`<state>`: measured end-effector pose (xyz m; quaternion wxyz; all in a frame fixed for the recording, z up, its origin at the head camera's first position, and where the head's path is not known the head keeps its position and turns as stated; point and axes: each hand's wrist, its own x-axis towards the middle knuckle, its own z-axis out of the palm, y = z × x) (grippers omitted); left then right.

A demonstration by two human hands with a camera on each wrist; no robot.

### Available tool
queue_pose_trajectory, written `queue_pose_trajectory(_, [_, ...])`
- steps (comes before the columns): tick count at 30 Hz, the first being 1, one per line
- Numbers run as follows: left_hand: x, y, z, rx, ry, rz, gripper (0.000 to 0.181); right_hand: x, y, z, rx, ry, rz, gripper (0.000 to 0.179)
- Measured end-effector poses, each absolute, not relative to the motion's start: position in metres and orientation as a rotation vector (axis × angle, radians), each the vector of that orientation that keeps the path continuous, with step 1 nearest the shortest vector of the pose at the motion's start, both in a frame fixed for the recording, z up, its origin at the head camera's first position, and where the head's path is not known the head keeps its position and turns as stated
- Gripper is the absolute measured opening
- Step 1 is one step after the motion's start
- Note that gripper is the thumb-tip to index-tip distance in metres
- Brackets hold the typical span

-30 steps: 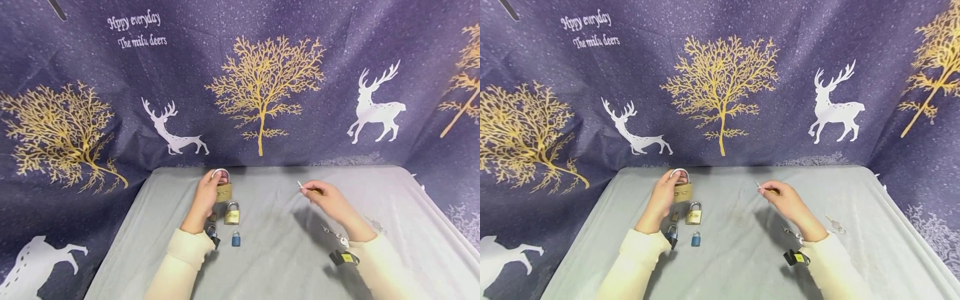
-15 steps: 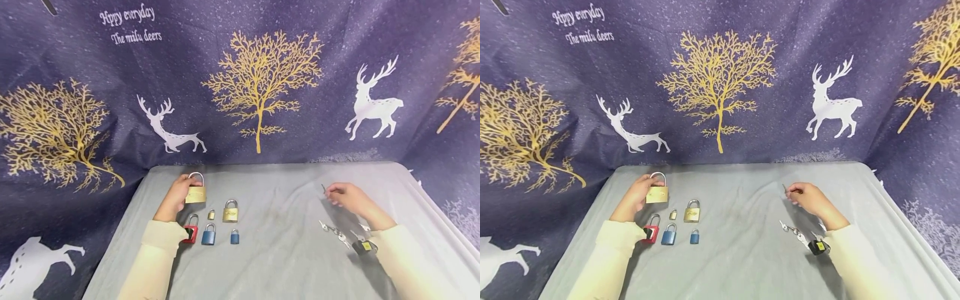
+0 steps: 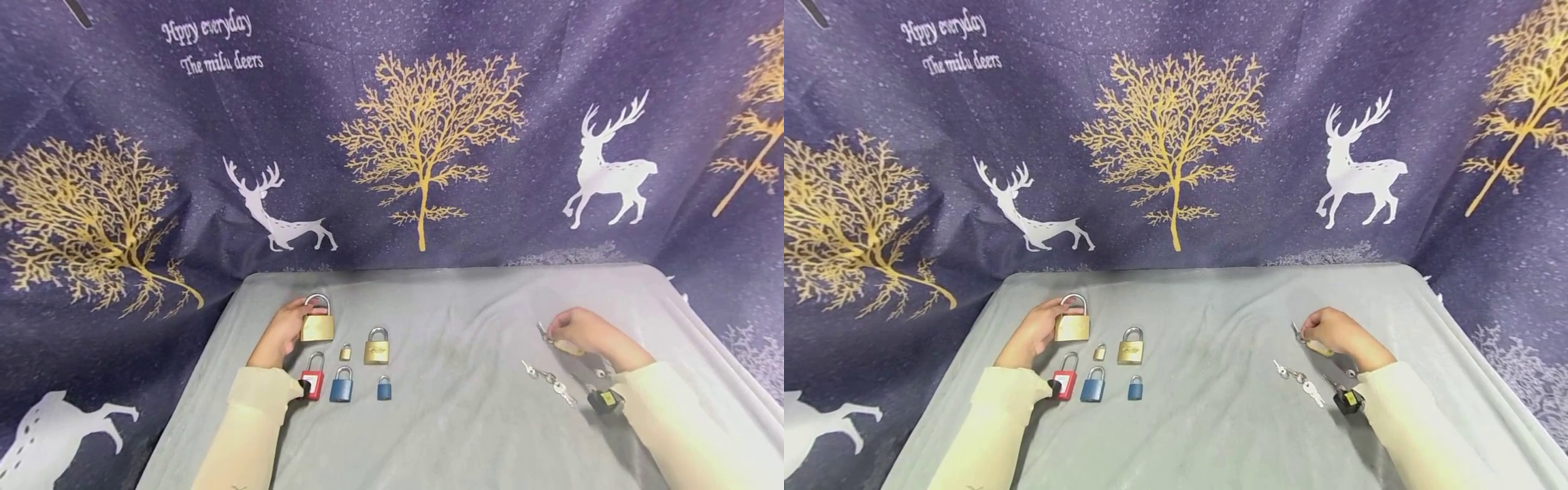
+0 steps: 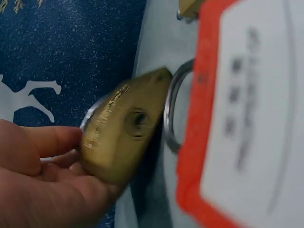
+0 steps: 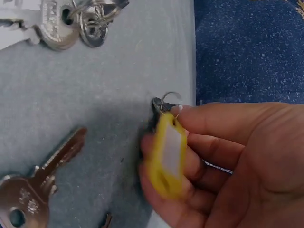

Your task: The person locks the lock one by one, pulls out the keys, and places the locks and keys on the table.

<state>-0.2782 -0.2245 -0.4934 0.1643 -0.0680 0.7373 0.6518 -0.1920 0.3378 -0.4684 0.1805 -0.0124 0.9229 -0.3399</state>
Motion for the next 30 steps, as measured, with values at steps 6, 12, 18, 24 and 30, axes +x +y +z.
queue_pose_trajectory(6, [-0.276, -0.222, -0.492, -0.27, 2.263, 1.696, 0.051, -0.189, 0.337, -0.465, -0.063, 2.694, -0.824, 0.013])
queue_pose_trajectory(12, [-0.275, -0.226, -0.489, -0.244, 2.35, 1.539, 0.054, -0.186, 0.335, -0.468, -0.023, 2.732, -0.769, 0.008])
queue_pose_trajectory(18, [-0.269, -0.224, -0.487, -0.189, 2.381, 1.502, 0.058, -0.183, 0.333, -0.472, -0.056, 2.791, -0.716, 0.009])
queue_pose_trajectory(24, [-0.264, -0.222, -0.481, -0.167, 2.381, 1.497, 0.062, -0.176, 0.321, -0.463, -0.18, 3.011, -0.691, 0.015])
queue_pose_trajectory(30, [-0.255, -0.208, -0.466, -0.097, 2.439, 1.589, 0.059, -0.166, 0.297, -0.447, -0.258, 3.125, -0.733, 0.02])
